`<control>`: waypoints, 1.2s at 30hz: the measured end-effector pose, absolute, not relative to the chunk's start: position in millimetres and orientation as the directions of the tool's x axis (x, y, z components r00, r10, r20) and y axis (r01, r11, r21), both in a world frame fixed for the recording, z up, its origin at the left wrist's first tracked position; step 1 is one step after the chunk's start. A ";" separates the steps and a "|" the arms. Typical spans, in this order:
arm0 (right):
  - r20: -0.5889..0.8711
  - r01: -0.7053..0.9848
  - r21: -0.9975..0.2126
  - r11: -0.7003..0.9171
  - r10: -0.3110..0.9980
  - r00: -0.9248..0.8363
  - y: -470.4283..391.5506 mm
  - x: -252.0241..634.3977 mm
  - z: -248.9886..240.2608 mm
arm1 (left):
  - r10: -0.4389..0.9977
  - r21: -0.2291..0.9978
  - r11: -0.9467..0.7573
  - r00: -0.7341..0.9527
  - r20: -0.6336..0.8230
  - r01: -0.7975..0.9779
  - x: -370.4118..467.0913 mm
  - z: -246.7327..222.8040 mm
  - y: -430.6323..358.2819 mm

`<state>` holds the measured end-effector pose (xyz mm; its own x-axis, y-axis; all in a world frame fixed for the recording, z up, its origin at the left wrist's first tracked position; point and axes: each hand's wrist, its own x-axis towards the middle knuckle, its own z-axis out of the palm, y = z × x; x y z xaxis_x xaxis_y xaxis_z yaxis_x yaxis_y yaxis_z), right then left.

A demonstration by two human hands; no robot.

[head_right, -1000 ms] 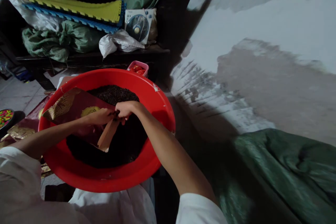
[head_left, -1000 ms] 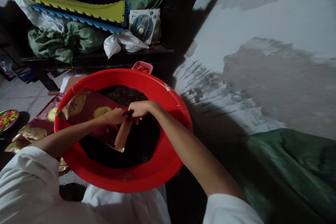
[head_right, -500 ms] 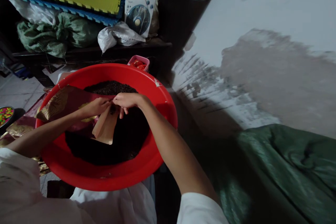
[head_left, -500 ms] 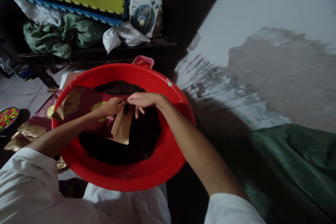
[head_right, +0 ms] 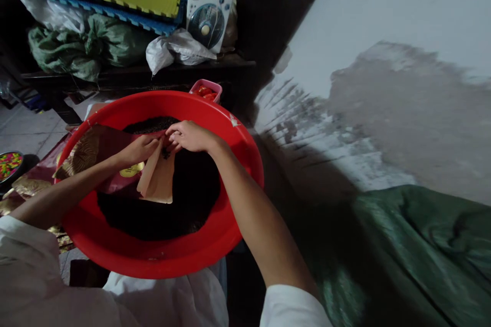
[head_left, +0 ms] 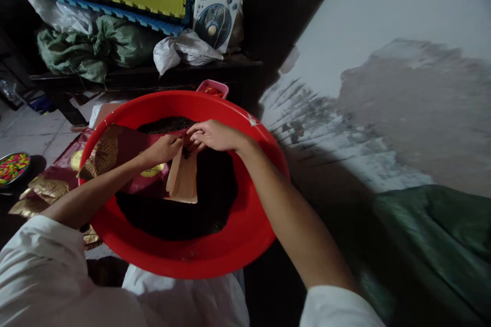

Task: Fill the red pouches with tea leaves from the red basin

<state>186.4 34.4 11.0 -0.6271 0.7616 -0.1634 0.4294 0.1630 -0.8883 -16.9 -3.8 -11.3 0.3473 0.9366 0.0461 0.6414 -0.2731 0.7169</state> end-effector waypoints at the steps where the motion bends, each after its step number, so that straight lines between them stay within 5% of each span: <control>1: -0.156 0.463 -0.863 0.202 0.765 -0.625 33.6 186.7 12.0 | 0.933 0.717 -0.282 0.358 0.049 0.638 -16.8 -12.3 -3.5; 5: -0.070 0.602 -0.696 0.391 0.797 -0.600 27.0 185.3 20.6 | 0.929 0.700 -0.279 0.369 0.025 0.657 -17.1 -17.2 -3.2; 11: -0.029 0.533 -0.745 0.401 0.779 -0.626 27.7 184.6 19.9 | 0.935 0.744 -0.268 0.351 0.048 0.612 -17.1 -10.4 -6.5; 20: 0.464 0.387 -0.701 0.598 0.796 -0.390 31.3 177.7 18.2 | 0.955 0.891 -0.277 0.200 0.217 0.358 -12.8 9.1 -10.5; 24: 0.501 0.328 -0.722 0.610 0.787 -0.360 25.6 176.7 24.6 | 0.938 0.887 -0.344 0.166 0.305 0.310 -13.5 16.4 -14.3; 30: 0.404 0.289 -0.737 0.611 0.741 -0.537 18.6 181.7 34.2 | 0.860 0.786 -0.510 0.220 0.461 0.348 -15.1 23.0 -21.0; 36: 0.423 0.357 -0.715 0.601 0.779 -0.463 23.6 187.2 36.7 | 0.879 0.824 -0.476 0.149 0.452 0.307 -17.1 24.5 -23.9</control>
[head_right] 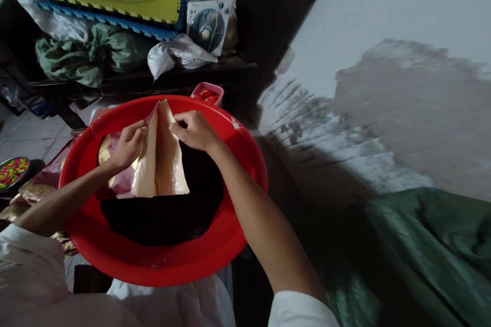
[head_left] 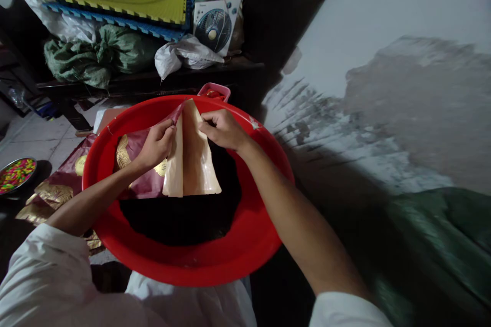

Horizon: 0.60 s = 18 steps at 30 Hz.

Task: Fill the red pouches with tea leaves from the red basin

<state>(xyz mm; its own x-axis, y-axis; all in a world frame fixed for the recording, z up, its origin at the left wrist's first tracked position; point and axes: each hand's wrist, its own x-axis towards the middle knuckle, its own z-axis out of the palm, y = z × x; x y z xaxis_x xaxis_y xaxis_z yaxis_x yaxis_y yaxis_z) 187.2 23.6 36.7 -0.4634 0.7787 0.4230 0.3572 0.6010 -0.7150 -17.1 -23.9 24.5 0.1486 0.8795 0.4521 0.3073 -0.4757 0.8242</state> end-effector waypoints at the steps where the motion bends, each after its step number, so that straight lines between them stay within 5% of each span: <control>1: 0.416 0.375 -0.716 0.589 0.791 -0.448 25.6 188.7 37.0 | 0.886 0.842 -0.463 0.121 0.447 0.278 -17.9 25.3 -23.9; 7: 0.450 0.425 -0.693 0.583 0.810 -0.376 36.3 198.9 37.7 | 0.833 0.812 -0.552 0.090 0.546 0.190 -25.1 35.1 -25.0; 14: 0.528 0.346 -0.687 0.639 0.766 -0.367 32.2 186.8 29.9 | 0.867 0.831 -0.496 0.198 0.458 0.251 -24.7 39.5 -29.9; 18: 0.371 0.359 -0.783 0.509 0.844 -0.388 43.9 179.9 14.6 | 0.851 0.809 -0.525 0.161 0.500 0.263 -23.3 38.9 -28.2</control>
<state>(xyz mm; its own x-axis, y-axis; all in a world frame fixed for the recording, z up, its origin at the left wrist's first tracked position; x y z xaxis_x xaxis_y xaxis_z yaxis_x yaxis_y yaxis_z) 179.9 43.9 14.6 -0.3881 0.8438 0.3706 0.3588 0.5087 -0.7826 -23.3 -28.2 38.9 0.1614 0.8509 0.5000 0.2631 -0.5254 0.8092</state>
